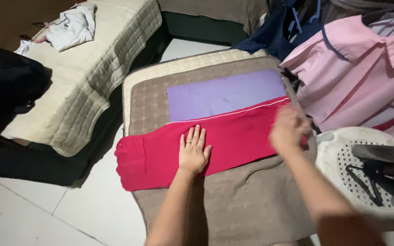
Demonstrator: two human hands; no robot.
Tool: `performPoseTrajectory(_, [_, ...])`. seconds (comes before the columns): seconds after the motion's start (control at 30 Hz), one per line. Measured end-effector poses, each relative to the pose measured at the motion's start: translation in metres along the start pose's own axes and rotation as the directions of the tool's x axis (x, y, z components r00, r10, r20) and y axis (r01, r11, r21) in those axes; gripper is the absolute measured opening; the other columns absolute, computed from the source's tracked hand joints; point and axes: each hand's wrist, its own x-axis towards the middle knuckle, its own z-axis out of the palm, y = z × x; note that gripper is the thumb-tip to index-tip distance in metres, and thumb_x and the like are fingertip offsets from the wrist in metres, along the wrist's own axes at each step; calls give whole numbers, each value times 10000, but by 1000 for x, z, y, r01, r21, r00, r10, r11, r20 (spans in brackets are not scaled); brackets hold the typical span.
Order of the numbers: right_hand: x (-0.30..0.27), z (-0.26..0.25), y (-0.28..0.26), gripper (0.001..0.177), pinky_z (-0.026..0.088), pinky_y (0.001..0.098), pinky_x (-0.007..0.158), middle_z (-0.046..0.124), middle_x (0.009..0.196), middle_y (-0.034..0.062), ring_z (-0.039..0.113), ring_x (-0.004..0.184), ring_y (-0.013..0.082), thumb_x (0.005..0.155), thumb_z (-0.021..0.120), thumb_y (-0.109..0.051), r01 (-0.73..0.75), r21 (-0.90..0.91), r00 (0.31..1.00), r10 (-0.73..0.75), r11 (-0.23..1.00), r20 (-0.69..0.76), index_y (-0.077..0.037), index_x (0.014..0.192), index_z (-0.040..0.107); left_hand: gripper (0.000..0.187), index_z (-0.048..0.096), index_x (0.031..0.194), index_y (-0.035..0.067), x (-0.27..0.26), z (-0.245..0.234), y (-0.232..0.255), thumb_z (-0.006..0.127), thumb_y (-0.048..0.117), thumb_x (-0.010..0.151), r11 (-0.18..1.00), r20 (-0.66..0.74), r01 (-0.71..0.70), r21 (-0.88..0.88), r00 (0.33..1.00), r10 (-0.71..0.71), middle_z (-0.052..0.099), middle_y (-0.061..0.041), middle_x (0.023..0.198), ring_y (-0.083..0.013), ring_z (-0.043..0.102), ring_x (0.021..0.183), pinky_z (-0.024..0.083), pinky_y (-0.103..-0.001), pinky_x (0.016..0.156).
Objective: The person irons a pair of red pants on a small ironing board. They repeatedly smooth, fold, and press different sections of the garment with a steam iron, occasionally spraying it with water. The pants are repositioned several times to iron both legs and the waist area.
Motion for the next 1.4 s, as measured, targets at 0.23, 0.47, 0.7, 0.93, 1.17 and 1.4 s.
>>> performPoseTrajectory(0.23, [-75,-25,-97,569,276,582,1172,387,1597,57,329,1493,239,971,528,-364,629,337,754,-655,701,-45,-144,1490,450,703,197,1618,178,4,-2,2,342,518,1020,999,31,29,-18,999,-28,106,-49,1706,-241,71,1564,30,-529,1230])
performPoseTrajectory(0.47, [-56,18,-36,461,319,559,1171,554,1528,120,467,1437,296,982,614,-333,218,557,974,-140,802,-178,-97,1376,644,689,186,1624,205,3,-9,7,330,512,1024,997,57,76,2,995,-76,93,-21,1714,-214,67,1572,16,-531,1241])
performPoseTrajectory(0.7, [-64,20,-67,250,293,591,1166,685,1335,82,560,1342,279,856,773,-259,234,755,972,-132,612,-195,-154,1082,772,689,175,1626,219,-2,-9,9,321,518,1023,995,72,102,1,992,-102,85,-5,1713,-212,63,1571,11,-522,1243])
performPoseTrajectory(0.93, [-62,21,-74,107,303,582,1160,710,1275,57,579,1317,278,895,703,-248,198,726,978,-78,658,-195,-158,942,737,683,172,1626,221,-1,-10,9,310,510,1023,995,77,98,5,992,-98,80,-3,1715,-210,59,1571,1,-522,1238])
performPoseTrajectory(1.17, [-60,43,-69,145,323,585,1193,726,1280,33,606,1303,280,1058,546,-224,154,796,978,22,585,-206,-97,1077,615,684,179,1624,220,-1,-5,8,316,516,1023,995,66,99,-10,993,-98,84,-3,1716,-211,55,1573,-4,-518,1242])
performPoseTrajectory(1.4, [-62,30,-71,166,347,560,1150,727,1230,45,620,1258,279,1014,569,-232,208,740,963,-2,640,-269,-111,1049,678,693,181,1627,227,1,-6,8,326,518,1015,995,53,99,-7,994,-99,85,2,1715,-207,57,1573,-4,-523,1238])
